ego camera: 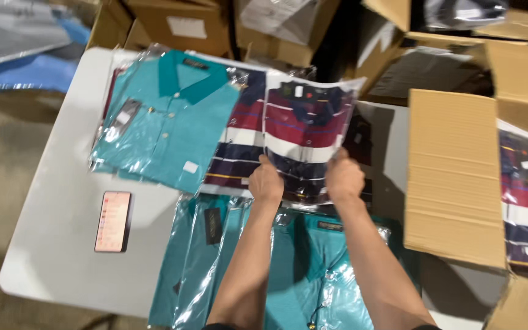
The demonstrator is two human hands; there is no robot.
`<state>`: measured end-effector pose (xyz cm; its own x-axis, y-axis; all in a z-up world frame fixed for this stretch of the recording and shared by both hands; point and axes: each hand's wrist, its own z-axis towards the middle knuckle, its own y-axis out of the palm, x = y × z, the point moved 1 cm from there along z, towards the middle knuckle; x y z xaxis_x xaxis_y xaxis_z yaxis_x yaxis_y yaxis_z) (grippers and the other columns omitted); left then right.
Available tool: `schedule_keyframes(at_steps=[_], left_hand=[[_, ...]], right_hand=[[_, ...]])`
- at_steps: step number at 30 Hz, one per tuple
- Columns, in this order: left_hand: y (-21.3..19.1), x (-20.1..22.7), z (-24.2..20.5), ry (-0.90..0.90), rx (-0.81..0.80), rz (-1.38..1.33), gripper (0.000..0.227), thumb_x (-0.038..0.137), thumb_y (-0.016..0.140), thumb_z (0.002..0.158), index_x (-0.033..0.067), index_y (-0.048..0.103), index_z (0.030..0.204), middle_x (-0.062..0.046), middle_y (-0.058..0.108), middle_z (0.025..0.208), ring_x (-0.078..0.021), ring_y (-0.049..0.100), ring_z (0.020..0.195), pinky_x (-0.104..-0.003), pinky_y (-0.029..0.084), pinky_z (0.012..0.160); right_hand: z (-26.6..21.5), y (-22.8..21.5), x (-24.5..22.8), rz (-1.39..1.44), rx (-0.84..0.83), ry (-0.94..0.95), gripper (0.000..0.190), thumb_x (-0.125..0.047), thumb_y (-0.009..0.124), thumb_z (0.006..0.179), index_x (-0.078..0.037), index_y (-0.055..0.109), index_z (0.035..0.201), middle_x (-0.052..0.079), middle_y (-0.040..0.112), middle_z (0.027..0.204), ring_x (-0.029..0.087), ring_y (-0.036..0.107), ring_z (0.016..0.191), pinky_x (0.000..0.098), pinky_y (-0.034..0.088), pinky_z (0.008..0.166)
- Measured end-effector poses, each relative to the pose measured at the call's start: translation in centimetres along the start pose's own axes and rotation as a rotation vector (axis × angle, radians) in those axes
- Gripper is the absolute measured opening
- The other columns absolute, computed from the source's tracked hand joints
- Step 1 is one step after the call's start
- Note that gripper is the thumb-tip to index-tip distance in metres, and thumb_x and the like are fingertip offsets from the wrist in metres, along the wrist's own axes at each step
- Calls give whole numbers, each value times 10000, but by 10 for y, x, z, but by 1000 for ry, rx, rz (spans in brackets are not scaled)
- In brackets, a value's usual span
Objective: The person picks up individually packaged shirts from a table and places them into a large cardboard box.
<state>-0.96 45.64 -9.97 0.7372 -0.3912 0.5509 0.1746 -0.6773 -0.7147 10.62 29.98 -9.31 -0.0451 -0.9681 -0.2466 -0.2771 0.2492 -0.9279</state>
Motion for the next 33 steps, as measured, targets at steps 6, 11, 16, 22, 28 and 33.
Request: schedule_keyframes(at_steps=[6, 11, 16, 22, 28, 33], left_hand=[[-12, 43, -89, 172, 79, 47, 730, 57, 666, 903, 9, 308, 1538, -279, 736, 1034, -464, 716, 1033, -595, 574, 898], [-5, 90, -184, 397, 594, -62, 622, -25, 559, 986, -17, 356, 1574, -255, 731, 1042, -373, 757, 864, -428, 643, 654], [25, 140, -233, 547, 783, 26, 535, 42, 559, 1022, 31, 452, 1546, -190, 768, 1040, -295, 767, 770, -355, 619, 561], [87, 239, -308, 705, 825, -24, 516, 128, 574, 1034, 72, 460, 1534, -165, 787, 959, -323, 747, 688, -426, 558, 515], [167, 314, -359, 715, 545, -63, 595, 189, 590, 996, 119, 431, 1565, -217, 735, 673, -379, 741, 587, -495, 547, 498], [227, 357, -361, 719, 281, -83, 573, 148, 552, 997, 62, 431, 1550, -277, 741, 824, -447, 744, 718, -539, 564, 604]], right_hand=[[-57, -49, 3, -131, 35, -268, 559, -191, 458, 1027, -344, 446, 1564, 161, 761, 1091, 424, 757, 950, 561, 624, 819], [-135, -133, 30, 109, 455, -458, 504, -160, 480, 1049, -157, 482, 1552, 136, 757, 1073, 392, 732, 644, 523, 616, 582], [-146, -167, 99, 128, 732, -488, 486, -192, 549, 1028, -193, 538, 1514, 37, 765, 921, 276, 709, 566, 400, 587, 507], [-130, -239, 221, 189, 911, -495, 389, -241, 689, 985, -252, 643, 1372, 39, 751, 762, 256, 627, 488, 398, 470, 440], [-83, -267, 349, 216, 873, -280, 331, -286, 769, 896, -375, 785, 1215, 10, 780, 793, 291, 733, 692, 434, 568, 601], [-35, -282, 437, 192, 655, -78, 351, -340, 739, 939, -440, 752, 1276, 98, 770, 785, 360, 744, 771, 499, 572, 688]])
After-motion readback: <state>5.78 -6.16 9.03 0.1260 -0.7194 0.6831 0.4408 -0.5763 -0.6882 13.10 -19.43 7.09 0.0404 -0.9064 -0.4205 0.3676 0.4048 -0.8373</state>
